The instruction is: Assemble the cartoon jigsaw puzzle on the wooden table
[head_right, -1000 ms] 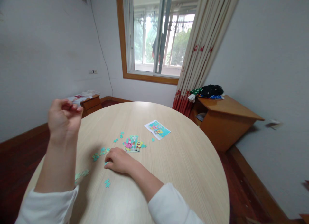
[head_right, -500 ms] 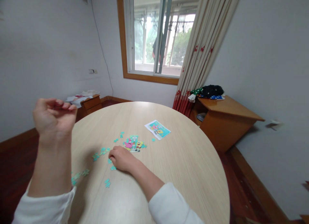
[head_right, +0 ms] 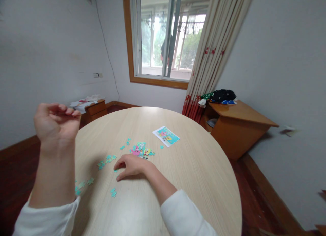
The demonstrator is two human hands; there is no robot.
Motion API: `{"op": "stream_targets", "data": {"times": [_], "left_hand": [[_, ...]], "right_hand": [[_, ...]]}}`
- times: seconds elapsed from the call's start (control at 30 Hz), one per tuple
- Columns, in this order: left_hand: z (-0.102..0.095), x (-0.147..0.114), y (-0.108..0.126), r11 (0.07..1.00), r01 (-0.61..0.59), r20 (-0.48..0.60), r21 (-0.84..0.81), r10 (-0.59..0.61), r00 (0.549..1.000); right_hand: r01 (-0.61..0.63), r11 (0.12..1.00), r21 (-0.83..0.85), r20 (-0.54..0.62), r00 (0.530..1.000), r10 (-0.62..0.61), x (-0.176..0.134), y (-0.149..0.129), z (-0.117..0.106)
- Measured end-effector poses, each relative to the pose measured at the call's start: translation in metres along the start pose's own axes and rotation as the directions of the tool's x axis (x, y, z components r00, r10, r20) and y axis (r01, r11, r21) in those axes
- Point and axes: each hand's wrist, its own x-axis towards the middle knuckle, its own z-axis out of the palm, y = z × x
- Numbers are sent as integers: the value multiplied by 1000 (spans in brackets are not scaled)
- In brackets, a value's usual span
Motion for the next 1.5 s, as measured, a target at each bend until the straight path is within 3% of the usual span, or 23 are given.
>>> {"op": "stream_targets", "data": {"times": [0.5, 0.8, 1.07, 1.27, 1.37, 1.43, 1.5], "left_hand": [[1, -2, -1, 1000, -10, 28, 3, 10, 1000], [4, -7, -4, 999, 24, 43, -26, -23, 999], [10, -18, -20, 992, 125, 189, 28, -129, 973], [7, -16, -23, 991, 132, 213, 14, -132, 968], [5, -14, -25, 992, 123, 221, 6, -122, 968], [5, -14, -26, 993, 118, 223, 2, -116, 968], [5, -14, -28, 993, 117, 222, 1, -114, 968]], "right_hand": [[-124, 990, 70, -76, 989, 130, 5, -1, 3], [-117, 993, -21, -132, 985, 113, 7, -4, 7], [-65, 998, -13, -133, 989, 63, 12, -3, 12], [-40, 998, -57, -155, 987, 30, 12, -5, 15], [-56, 983, -175, -312, 950, -1, 15, -4, 15], [-153, 952, -266, -475, 880, 8, 18, -3, 15], [-257, 906, -337, -562, 827, 26, 22, -1, 15]]}}
